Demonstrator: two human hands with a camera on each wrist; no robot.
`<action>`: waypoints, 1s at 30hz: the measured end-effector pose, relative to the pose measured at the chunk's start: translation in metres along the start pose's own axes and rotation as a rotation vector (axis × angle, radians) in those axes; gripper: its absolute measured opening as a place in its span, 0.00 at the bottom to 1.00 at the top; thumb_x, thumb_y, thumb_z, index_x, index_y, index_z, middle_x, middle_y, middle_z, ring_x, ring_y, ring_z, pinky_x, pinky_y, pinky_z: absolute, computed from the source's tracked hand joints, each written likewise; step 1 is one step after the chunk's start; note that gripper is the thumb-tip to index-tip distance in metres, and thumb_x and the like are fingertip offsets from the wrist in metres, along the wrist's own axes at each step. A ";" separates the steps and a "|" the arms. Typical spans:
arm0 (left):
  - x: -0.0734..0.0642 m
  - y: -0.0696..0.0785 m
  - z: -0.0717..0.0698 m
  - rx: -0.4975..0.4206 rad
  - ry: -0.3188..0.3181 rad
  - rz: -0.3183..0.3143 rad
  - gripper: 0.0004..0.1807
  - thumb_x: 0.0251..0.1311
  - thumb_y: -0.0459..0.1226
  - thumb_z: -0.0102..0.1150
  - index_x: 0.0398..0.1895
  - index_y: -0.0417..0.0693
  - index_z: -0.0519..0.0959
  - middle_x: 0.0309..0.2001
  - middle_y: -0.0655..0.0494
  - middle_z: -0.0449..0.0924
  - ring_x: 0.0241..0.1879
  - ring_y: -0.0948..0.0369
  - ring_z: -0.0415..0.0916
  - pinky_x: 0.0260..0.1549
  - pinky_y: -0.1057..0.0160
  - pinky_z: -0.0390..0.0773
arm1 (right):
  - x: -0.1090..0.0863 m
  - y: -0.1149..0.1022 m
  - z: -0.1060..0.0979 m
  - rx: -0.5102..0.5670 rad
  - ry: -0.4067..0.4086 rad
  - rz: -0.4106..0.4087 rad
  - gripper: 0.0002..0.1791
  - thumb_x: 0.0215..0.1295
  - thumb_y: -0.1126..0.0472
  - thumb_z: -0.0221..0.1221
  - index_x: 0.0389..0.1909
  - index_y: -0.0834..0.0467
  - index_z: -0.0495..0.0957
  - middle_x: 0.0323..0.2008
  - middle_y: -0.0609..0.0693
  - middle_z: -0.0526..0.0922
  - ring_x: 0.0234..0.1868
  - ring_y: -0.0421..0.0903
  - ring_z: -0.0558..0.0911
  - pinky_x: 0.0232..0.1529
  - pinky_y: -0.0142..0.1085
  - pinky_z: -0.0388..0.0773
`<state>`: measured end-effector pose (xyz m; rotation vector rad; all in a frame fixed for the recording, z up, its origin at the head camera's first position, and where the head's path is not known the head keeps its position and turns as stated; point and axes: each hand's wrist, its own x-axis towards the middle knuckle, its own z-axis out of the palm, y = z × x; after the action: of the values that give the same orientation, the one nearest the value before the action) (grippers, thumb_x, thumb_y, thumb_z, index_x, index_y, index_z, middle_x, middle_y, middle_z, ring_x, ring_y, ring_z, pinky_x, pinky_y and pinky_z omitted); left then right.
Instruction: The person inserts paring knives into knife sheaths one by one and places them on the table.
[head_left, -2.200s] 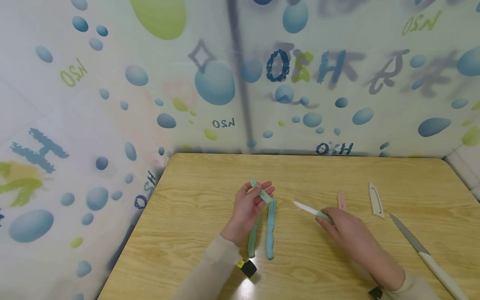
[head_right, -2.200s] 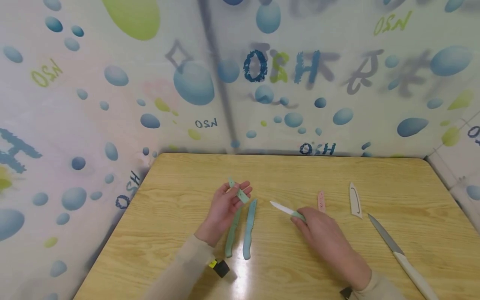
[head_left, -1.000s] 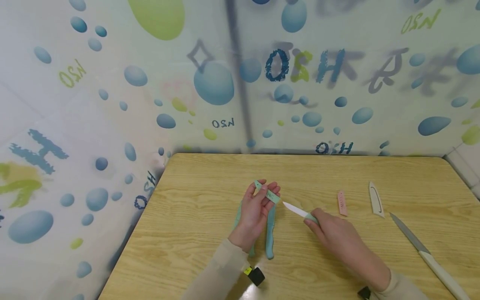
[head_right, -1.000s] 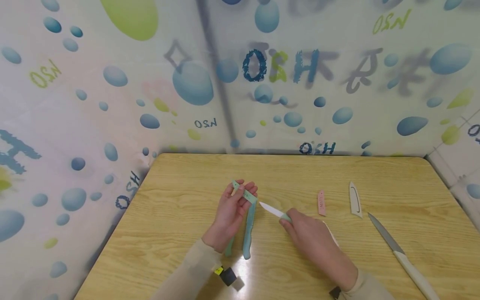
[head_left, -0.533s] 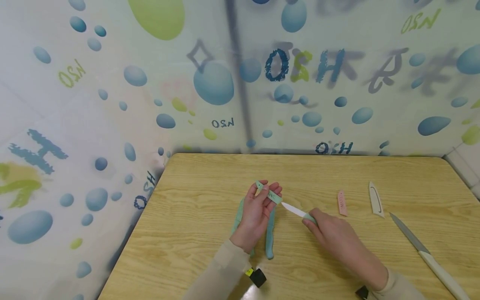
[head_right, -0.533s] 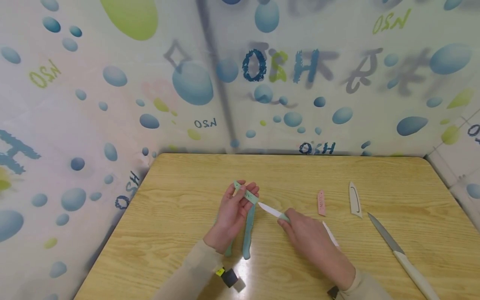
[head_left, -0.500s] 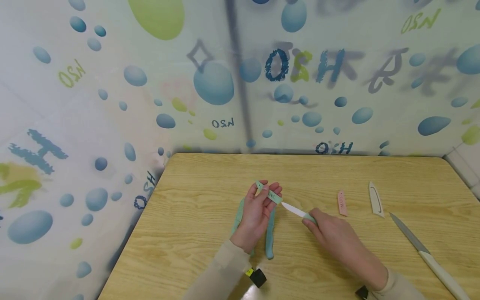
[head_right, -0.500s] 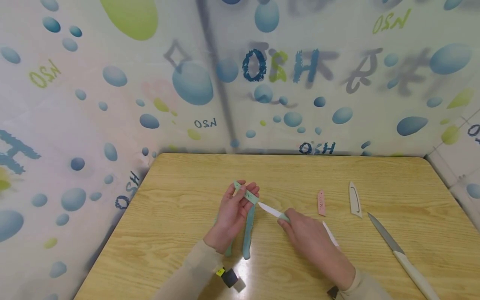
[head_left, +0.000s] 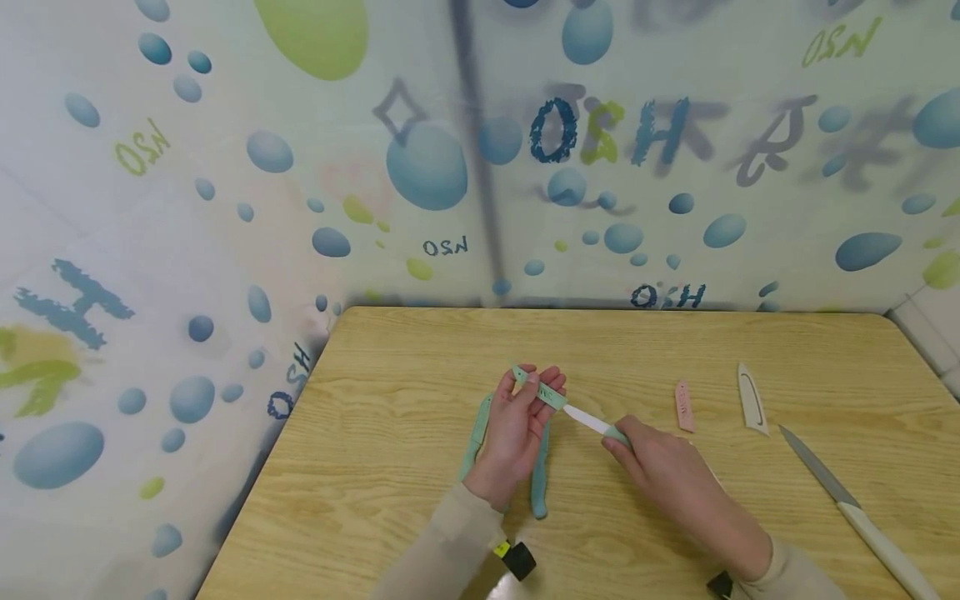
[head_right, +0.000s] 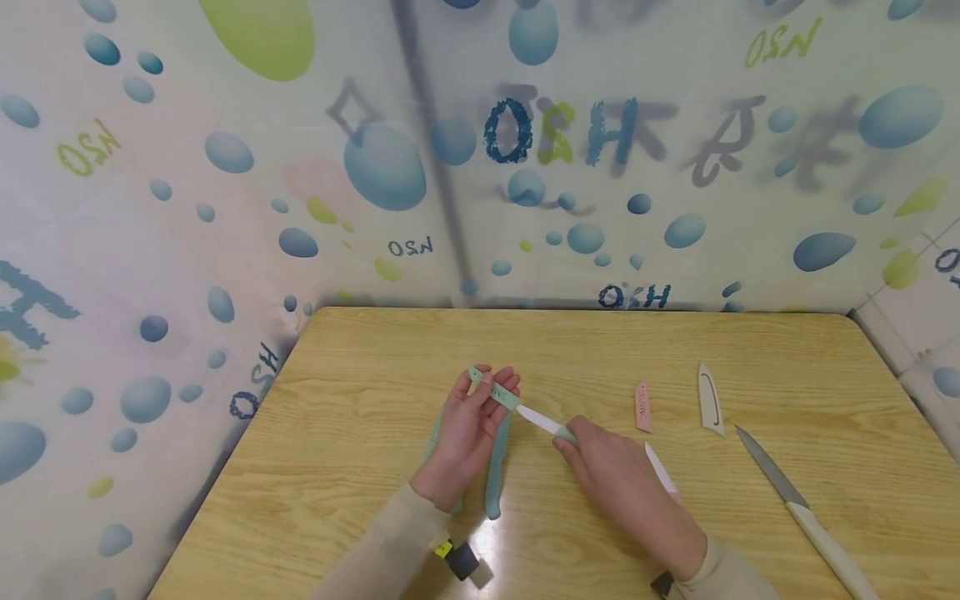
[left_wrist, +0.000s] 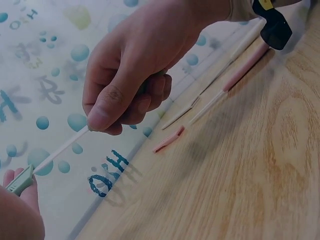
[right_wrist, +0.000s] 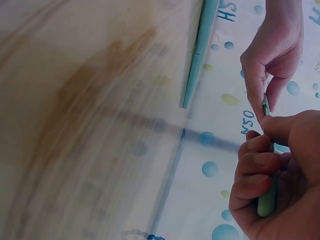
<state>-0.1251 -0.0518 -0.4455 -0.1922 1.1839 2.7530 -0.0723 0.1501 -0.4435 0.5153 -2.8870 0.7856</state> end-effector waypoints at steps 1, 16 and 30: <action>0.000 0.000 0.000 -0.003 0.002 0.002 0.04 0.80 0.32 0.47 0.52 0.45 0.69 0.51 0.45 0.84 0.58 0.50 0.82 0.61 0.55 0.80 | 0.000 0.000 0.000 -0.002 0.001 0.000 0.09 0.74 0.57 0.63 0.36 0.53 0.74 0.18 0.39 0.61 0.16 0.35 0.59 0.14 0.30 0.57; -0.004 -0.007 0.003 -0.025 0.019 0.033 0.08 0.80 0.32 0.48 0.56 0.39 0.67 0.50 0.43 0.84 0.57 0.49 0.83 0.59 0.55 0.80 | 0.001 -0.003 0.002 -0.037 0.049 -0.035 0.10 0.72 0.58 0.66 0.35 0.54 0.74 0.19 0.39 0.61 0.16 0.35 0.59 0.14 0.30 0.58; -0.006 -0.012 0.006 -0.009 0.053 0.089 0.07 0.80 0.33 0.50 0.54 0.41 0.68 0.52 0.41 0.84 0.55 0.50 0.84 0.59 0.55 0.81 | 0.002 -0.006 -0.001 -0.036 0.031 -0.002 0.10 0.73 0.57 0.65 0.35 0.54 0.74 0.19 0.40 0.62 0.16 0.35 0.60 0.14 0.30 0.59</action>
<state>-0.1172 -0.0396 -0.4494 -0.2190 1.2219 2.8475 -0.0722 0.1446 -0.4395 0.4978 -2.8661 0.7329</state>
